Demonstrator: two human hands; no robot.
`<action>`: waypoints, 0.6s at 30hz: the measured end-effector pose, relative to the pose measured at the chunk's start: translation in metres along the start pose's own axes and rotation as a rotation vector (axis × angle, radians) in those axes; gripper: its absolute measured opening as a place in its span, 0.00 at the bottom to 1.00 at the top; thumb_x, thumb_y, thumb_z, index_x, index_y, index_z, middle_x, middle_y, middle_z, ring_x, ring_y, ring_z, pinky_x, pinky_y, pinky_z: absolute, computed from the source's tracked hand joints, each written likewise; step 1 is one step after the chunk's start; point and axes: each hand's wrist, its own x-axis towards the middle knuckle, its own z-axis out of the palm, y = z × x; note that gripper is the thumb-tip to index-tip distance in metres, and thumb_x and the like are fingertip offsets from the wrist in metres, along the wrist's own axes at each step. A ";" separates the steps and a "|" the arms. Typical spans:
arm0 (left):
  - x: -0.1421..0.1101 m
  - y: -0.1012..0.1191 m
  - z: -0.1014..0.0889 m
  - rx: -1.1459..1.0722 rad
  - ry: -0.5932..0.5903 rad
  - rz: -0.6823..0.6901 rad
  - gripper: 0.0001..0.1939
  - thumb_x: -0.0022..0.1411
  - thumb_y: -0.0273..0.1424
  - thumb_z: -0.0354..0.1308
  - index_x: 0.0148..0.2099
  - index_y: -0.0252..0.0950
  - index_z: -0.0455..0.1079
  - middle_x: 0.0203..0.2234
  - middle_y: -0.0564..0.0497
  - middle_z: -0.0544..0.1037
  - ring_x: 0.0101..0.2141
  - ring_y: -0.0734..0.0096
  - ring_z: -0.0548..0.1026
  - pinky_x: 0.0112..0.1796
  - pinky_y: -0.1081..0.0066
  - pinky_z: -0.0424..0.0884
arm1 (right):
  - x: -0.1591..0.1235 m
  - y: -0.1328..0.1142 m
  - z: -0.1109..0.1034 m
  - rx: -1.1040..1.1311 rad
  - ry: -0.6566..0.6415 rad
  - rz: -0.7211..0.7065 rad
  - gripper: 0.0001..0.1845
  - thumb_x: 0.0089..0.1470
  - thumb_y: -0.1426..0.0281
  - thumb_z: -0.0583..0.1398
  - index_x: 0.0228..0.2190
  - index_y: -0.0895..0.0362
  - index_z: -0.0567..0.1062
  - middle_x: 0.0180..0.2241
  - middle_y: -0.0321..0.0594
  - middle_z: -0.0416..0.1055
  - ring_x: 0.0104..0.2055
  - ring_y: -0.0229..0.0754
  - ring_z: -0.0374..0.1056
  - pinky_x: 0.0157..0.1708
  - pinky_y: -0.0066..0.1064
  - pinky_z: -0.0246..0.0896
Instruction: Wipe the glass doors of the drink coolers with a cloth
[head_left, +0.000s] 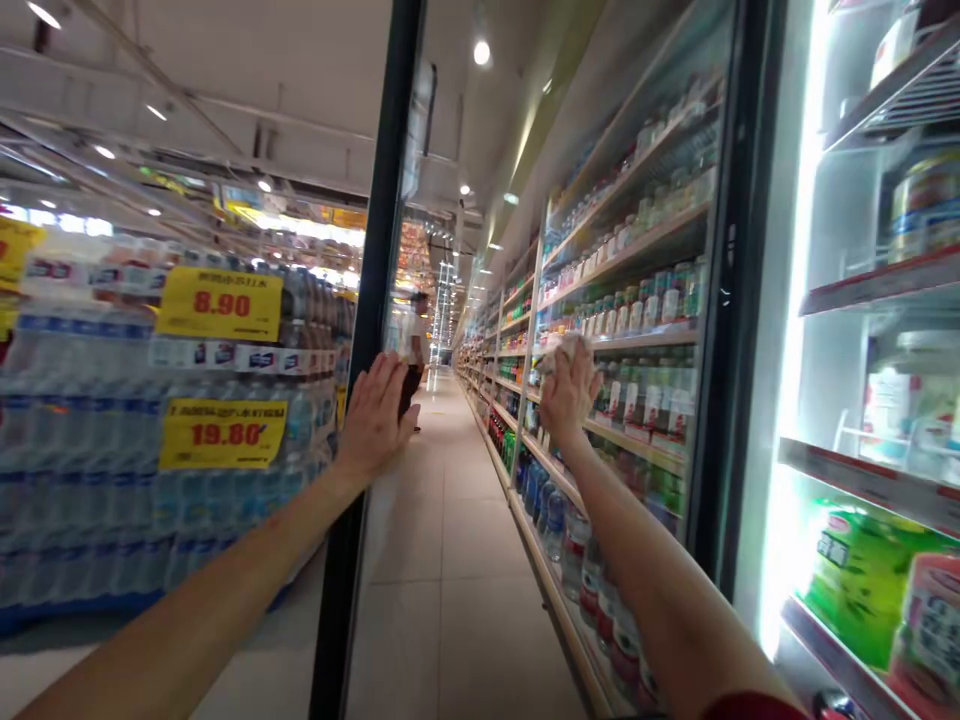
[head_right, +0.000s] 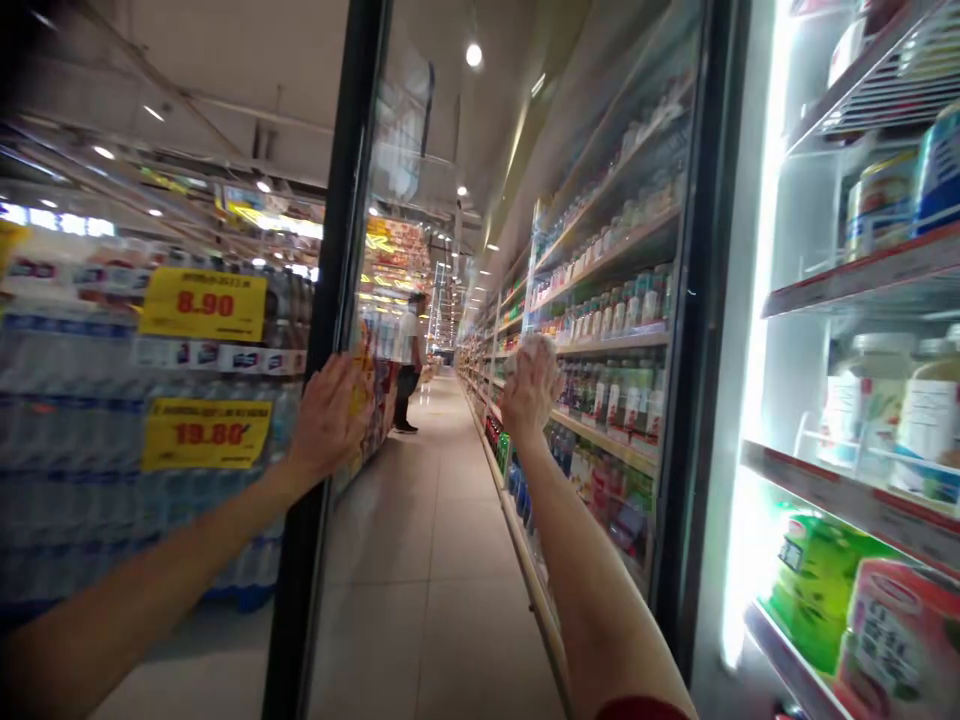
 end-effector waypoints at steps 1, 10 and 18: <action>0.000 -0.003 -0.004 -0.006 0.011 -0.006 0.31 0.61 0.35 0.45 0.64 0.36 0.41 0.61 0.39 0.53 0.61 0.58 0.48 0.57 0.53 0.51 | 0.007 -0.004 0.001 0.006 0.035 0.070 0.25 0.57 0.68 0.46 0.55 0.57 0.60 0.62 0.49 0.46 0.65 0.51 0.38 0.58 0.57 0.34; -0.038 0.001 -0.004 -0.057 -0.099 -0.023 0.30 0.61 0.33 0.45 0.64 0.34 0.44 0.61 0.41 0.52 0.62 0.59 0.48 0.57 0.54 0.50 | -0.101 -0.112 0.017 0.169 -0.456 -0.890 0.21 0.56 0.70 0.50 0.51 0.52 0.64 0.59 0.35 0.56 0.65 0.42 0.39 0.62 0.47 0.33; -0.074 -0.013 0.013 -0.078 -0.104 0.001 0.28 0.62 0.33 0.47 0.63 0.38 0.45 0.62 0.48 0.50 0.61 0.61 0.50 0.59 0.56 0.47 | -0.058 -0.012 0.004 -0.117 -0.204 -0.126 0.24 0.57 0.68 0.49 0.55 0.53 0.60 0.63 0.43 0.46 0.65 0.49 0.37 0.61 0.52 0.31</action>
